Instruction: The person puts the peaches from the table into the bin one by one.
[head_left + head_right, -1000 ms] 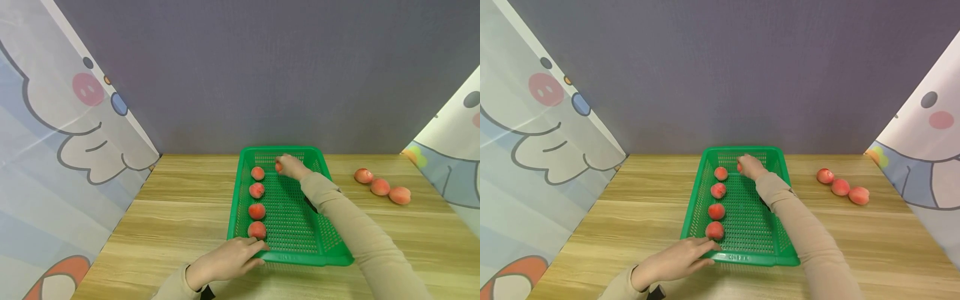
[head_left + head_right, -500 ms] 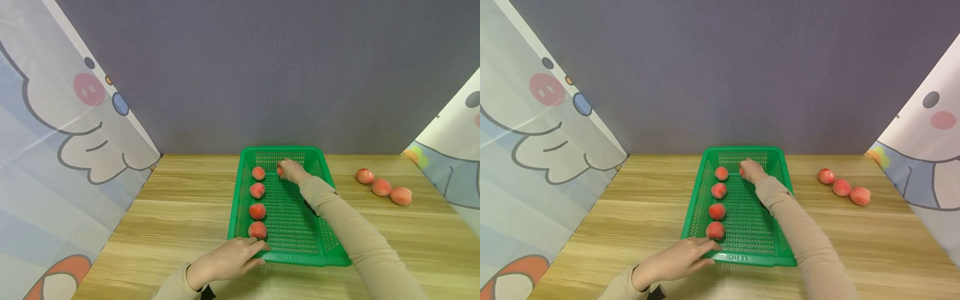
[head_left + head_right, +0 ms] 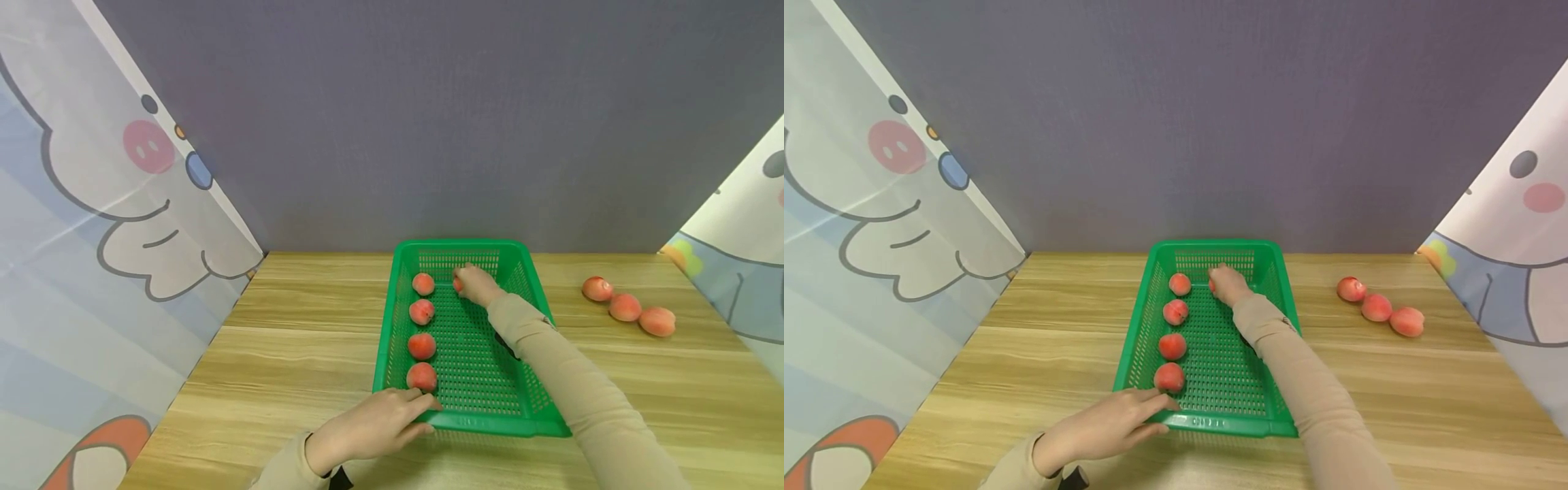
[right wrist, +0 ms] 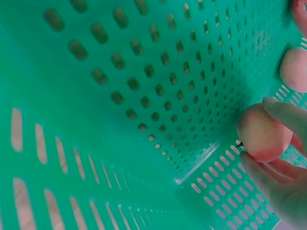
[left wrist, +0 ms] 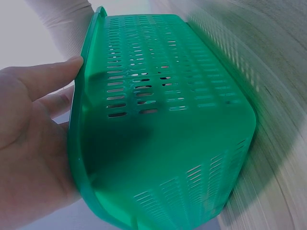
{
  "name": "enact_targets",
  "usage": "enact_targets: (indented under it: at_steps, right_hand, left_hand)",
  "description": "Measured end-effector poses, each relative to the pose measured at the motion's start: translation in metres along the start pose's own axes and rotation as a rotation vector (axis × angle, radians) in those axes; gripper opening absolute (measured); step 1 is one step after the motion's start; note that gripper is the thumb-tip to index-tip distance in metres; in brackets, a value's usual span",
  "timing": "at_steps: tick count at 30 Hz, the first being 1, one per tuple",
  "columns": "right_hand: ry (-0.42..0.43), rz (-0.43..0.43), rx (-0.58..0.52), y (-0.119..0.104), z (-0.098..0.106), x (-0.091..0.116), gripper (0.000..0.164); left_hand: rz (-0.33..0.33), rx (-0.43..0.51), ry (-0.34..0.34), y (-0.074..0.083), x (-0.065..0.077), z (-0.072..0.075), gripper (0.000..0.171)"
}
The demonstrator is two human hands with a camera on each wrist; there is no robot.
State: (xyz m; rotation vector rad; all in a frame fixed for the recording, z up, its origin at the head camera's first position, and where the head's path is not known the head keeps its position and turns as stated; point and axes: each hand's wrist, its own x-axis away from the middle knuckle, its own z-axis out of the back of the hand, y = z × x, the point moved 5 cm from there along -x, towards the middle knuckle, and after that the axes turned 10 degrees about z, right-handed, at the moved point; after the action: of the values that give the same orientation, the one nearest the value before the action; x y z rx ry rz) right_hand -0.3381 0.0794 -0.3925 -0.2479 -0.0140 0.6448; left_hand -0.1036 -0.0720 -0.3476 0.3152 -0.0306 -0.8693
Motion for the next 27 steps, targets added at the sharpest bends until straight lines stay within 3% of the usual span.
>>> enact_targets:
  at_steps: [27]
  right_hand:
    - [-0.048,-0.017,0.025,-0.0047,-0.0022,0.0009,0.042]
  left_hand:
    - [0.001,0.010,-0.007,-0.0003,0.0008,-0.0008,0.024]
